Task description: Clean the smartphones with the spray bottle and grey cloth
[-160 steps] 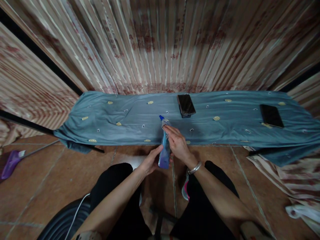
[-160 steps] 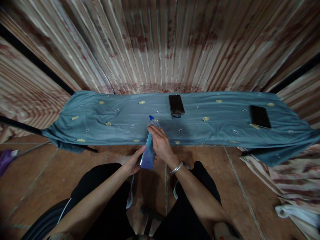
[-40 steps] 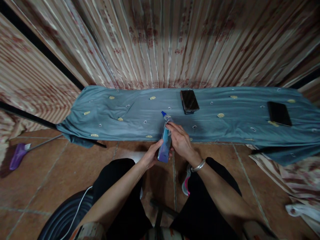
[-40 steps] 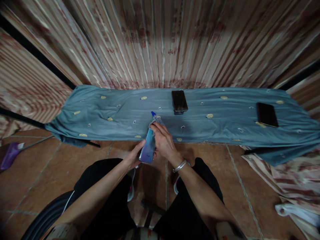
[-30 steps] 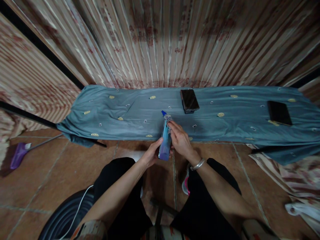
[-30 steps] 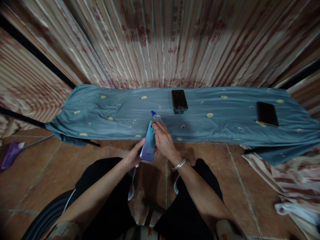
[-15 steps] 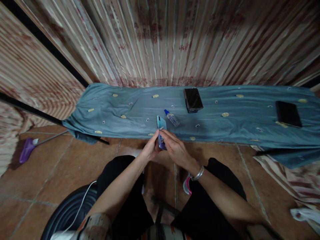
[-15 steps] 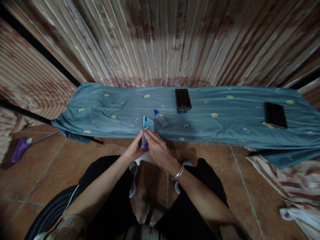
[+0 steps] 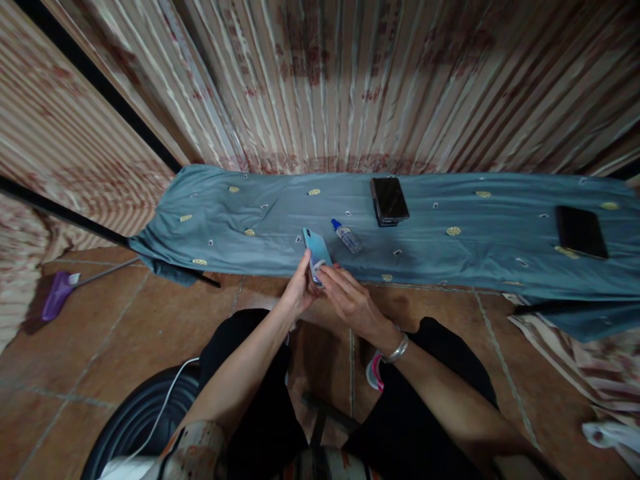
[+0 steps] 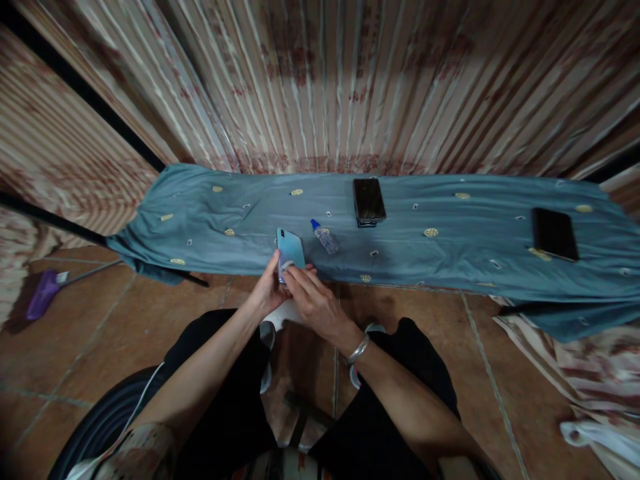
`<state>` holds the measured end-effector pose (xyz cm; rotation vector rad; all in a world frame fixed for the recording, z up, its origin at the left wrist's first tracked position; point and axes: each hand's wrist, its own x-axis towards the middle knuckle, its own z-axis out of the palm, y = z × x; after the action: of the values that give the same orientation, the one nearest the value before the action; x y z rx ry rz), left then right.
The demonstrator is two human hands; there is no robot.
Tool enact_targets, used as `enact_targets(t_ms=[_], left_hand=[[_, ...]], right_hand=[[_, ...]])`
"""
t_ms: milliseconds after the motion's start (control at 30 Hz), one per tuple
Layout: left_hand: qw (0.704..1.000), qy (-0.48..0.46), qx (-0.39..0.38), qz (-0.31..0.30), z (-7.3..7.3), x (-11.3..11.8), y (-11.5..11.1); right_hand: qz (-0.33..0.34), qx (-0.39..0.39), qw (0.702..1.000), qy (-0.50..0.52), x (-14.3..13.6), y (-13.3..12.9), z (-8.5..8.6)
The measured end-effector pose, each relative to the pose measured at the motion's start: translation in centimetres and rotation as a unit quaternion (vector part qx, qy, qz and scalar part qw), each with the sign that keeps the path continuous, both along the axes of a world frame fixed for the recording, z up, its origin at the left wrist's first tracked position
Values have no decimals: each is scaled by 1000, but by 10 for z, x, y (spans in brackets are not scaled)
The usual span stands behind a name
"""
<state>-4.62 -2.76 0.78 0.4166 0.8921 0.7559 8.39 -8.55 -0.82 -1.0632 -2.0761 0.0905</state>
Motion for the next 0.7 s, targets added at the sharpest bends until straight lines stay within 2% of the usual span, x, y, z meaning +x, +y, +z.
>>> enact_targets(t_ms=[333, 467, 567, 700], left_hand=[[998, -40, 5, 49, 5, -6, 8], [997, -28, 26, 67, 5, -4, 9], [996, -12, 49, 76, 3, 0, 9], [993, 5, 78, 85, -2, 8, 10]], right_hand=[[-15, -49, 998, -33, 15, -1, -9], [-44, -81, 994, 58, 17, 0, -3], [-59, -132, 980, 136, 16, 0, 3], [-56, -179, 968, 165, 12, 2, 6]])
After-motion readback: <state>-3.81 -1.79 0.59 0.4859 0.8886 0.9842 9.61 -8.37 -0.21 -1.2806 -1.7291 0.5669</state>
